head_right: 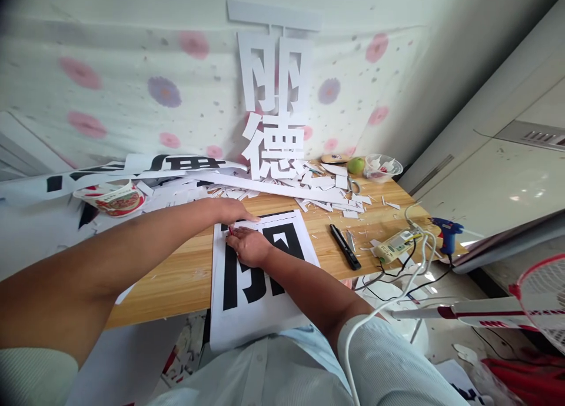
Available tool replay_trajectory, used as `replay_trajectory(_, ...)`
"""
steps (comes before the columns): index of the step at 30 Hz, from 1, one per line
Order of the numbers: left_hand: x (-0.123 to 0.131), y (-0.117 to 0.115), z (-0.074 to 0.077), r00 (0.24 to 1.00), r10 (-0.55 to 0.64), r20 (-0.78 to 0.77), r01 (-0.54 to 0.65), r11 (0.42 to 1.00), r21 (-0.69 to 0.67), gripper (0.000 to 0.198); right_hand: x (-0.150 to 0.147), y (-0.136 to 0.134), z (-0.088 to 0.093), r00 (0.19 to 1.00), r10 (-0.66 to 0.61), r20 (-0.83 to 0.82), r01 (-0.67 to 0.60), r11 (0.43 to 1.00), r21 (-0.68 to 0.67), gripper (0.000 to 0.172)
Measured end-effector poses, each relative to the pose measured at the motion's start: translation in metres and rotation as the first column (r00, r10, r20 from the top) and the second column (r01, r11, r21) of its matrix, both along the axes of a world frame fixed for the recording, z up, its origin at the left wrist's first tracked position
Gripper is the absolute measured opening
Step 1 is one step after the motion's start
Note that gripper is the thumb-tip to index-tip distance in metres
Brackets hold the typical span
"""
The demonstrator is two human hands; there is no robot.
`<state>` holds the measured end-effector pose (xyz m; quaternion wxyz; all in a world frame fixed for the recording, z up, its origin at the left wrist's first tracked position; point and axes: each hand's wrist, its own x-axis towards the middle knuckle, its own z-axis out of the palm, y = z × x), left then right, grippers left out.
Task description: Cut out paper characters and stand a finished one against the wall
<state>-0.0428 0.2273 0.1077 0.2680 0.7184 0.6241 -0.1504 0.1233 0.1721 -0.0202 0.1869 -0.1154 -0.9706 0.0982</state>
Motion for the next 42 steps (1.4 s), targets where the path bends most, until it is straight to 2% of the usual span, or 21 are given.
replay_trajectory(2,0.003,-0.002,0.005,0.998,0.021,-0.058,-0.025,0.997,-0.066,0.066,0.0,0.0,0.001,1.0,-0.007,0.01,0.007,1.0,-0.003,0.043)
replay_trajectory(4,0.004,-0.002,0.007,0.998,0.026,-0.061,-0.03,0.997,-0.066,0.065,0.0,0.0,0.001,1.0,-0.017,0.015,0.017,1.0,-0.012,0.042)
replay_trajectory(12,-0.001,0.007,-0.003,0.998,0.038,-0.059,-0.04,0.998,-0.046,0.066,-0.002,-0.001,0.0,0.999,-0.037,0.017,0.038,0.999,-0.035,0.037)
replay_trajectory(17,-0.002,0.006,-0.003,0.997,0.026,-0.076,-0.029,0.999,-0.045,0.066,-0.001,-0.002,0.002,0.999,-0.035,0.023,0.035,0.999,-0.007,0.038)
replay_trajectory(21,-0.001,0.004,0.0,0.995,0.05,-0.085,-0.055,0.997,-0.059,0.064,0.0,-0.001,0.002,0.999,-0.019,0.029,0.02,1.0,-0.01,0.041)
replay_trajectory(37,0.009,-0.006,0.017,0.994,0.059,-0.091,-0.065,0.996,-0.064,0.063,0.001,-0.001,0.002,1.0,-0.029,-0.004,0.029,0.999,-0.034,0.035)
replay_trajectory(42,0.008,-0.007,0.018,0.996,0.053,-0.076,-0.057,0.996,-0.061,0.066,0.0,-0.002,0.003,0.999,-0.033,0.012,0.034,0.999,-0.043,0.037)
